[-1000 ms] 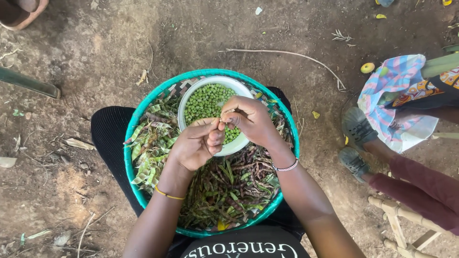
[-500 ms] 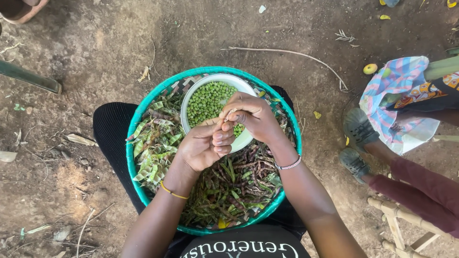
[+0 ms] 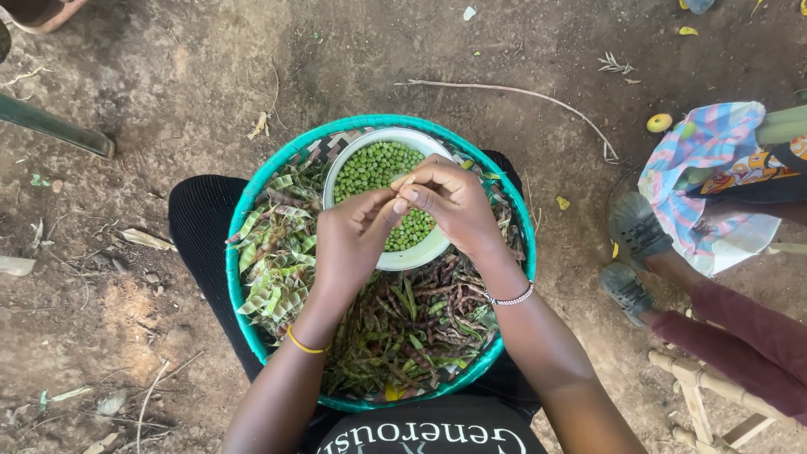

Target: Shelling peas by hand from pods into a bowl while sitting outdoors.

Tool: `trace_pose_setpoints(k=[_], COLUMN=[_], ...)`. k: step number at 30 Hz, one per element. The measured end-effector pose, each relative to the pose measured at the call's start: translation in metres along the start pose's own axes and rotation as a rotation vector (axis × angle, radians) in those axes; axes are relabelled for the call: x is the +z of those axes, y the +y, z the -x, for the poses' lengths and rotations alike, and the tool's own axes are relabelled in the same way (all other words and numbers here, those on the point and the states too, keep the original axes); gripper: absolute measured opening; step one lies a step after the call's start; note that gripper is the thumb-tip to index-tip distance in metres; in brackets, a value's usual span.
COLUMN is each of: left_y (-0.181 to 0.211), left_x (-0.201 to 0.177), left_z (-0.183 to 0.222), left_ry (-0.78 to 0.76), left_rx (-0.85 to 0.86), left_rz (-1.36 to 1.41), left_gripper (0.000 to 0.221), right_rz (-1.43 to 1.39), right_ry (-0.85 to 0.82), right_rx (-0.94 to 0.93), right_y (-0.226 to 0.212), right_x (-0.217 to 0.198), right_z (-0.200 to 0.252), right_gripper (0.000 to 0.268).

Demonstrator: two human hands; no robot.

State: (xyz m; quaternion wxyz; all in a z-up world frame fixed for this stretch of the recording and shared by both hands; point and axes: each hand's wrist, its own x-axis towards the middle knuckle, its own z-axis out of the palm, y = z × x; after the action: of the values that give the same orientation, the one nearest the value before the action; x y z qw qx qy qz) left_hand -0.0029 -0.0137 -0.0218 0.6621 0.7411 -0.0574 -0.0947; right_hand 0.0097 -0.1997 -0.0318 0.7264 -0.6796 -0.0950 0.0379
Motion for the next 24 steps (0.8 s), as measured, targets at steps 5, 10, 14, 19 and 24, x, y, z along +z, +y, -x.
trace_pose_setpoints(k=[5, 10, 14, 19, 24], left_y=[-0.005, -0.005, -0.007, -0.006, -0.009], left_x=[-0.001, -0.001, 0.0, 0.001, 0.0], left_z=[0.001, 0.002, 0.001, 0.003, 0.004], left_ry=[-0.002, -0.025, 0.015, 0.016, -0.017], left_rx=[-0.042, -0.132, -0.109, -0.053, -0.026], left_rz=[0.008, 0.23, 0.235, 0.24, 0.268], left_gripper=[0.02, 0.022, 0.018, 0.02, 0.024], right_rz=[0.116, 0.076, 0.092, 0.016, -0.04], right_ry=[0.009, 0.001, -0.005, 0.01, -0.006], right_rx=[-0.043, 0.001, 0.006, 0.046, 0.057], right_y=[-0.004, -0.005, -0.008, -0.009, 0.002], right_x=[0.004, 0.005, 0.006, 0.011, 0.007], right_z=[0.002, 0.003, 0.004, 0.006, 0.006], right_gripper=[0.012, 0.016, 0.018, 0.022, 0.025])
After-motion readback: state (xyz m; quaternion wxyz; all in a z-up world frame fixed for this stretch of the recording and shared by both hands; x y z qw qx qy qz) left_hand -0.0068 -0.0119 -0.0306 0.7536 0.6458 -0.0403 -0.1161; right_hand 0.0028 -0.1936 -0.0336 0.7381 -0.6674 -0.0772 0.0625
